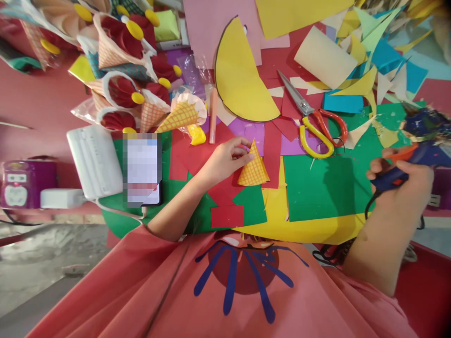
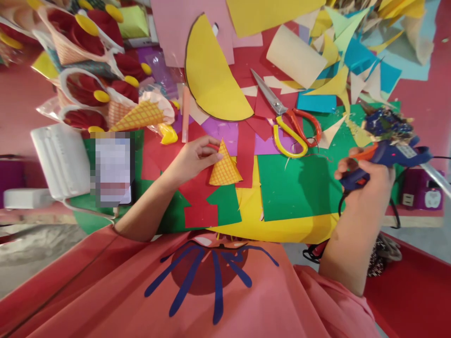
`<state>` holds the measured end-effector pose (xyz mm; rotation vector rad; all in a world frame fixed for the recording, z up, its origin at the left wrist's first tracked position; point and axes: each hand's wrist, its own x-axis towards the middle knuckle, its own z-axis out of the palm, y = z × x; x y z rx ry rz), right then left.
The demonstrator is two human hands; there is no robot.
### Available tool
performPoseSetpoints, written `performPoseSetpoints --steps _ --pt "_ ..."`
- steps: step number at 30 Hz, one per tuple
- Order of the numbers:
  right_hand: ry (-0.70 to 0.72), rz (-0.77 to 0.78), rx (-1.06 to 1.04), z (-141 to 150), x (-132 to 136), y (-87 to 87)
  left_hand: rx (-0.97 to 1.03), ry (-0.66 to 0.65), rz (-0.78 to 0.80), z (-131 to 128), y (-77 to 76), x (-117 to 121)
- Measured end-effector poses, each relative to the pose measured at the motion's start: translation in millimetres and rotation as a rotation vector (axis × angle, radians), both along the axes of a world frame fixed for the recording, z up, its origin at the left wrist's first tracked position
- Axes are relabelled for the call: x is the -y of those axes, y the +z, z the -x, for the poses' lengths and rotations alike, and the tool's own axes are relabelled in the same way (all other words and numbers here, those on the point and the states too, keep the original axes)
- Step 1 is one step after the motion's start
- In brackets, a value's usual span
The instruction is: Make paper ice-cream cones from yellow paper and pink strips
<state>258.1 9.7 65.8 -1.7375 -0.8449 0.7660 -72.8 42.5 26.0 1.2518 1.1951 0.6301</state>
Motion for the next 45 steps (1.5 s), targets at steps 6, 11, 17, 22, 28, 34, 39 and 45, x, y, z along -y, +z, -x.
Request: performPoseSetpoints --steps 6,11,17,22,28,34,39,45 --pt "0.382 0.03 -0.154 41.9 -5.8 7.7 0.036 0.014 0.027 -0.4 -0.4 0.1" --pt "0.602 0.045 -0.342 69.8 -18.4 -4.9 0.031 0.008 0.026 0.0 -0.9 -0.2" --pt "0.737 0.136 -0.342 93.1 -22.1 -25.9 -0.017 0.021 0.027 0.3 -2.1 -0.1" --pt "0.73 0.208 -0.151 95.8 -16.4 -34.9 -0.006 0.05 0.047 0.3 -2.1 -0.3" --pt "0.752 0.215 -0.07 94.1 -17.3 -38.4 0.0 0.077 0.052 0.4 -2.4 -0.5" --pt "0.765 0.231 -0.033 94.2 -17.5 -37.6 0.03 0.091 0.052 0.5 -3.3 -0.1" --pt "0.771 0.231 -0.025 94.8 -18.0 -36.7 0.02 0.087 0.044 1.3 -3.5 -0.2" --pt "0.771 0.243 -0.024 95.2 -18.0 -35.2 0.001 0.087 0.042 1.3 -3.5 -0.6"
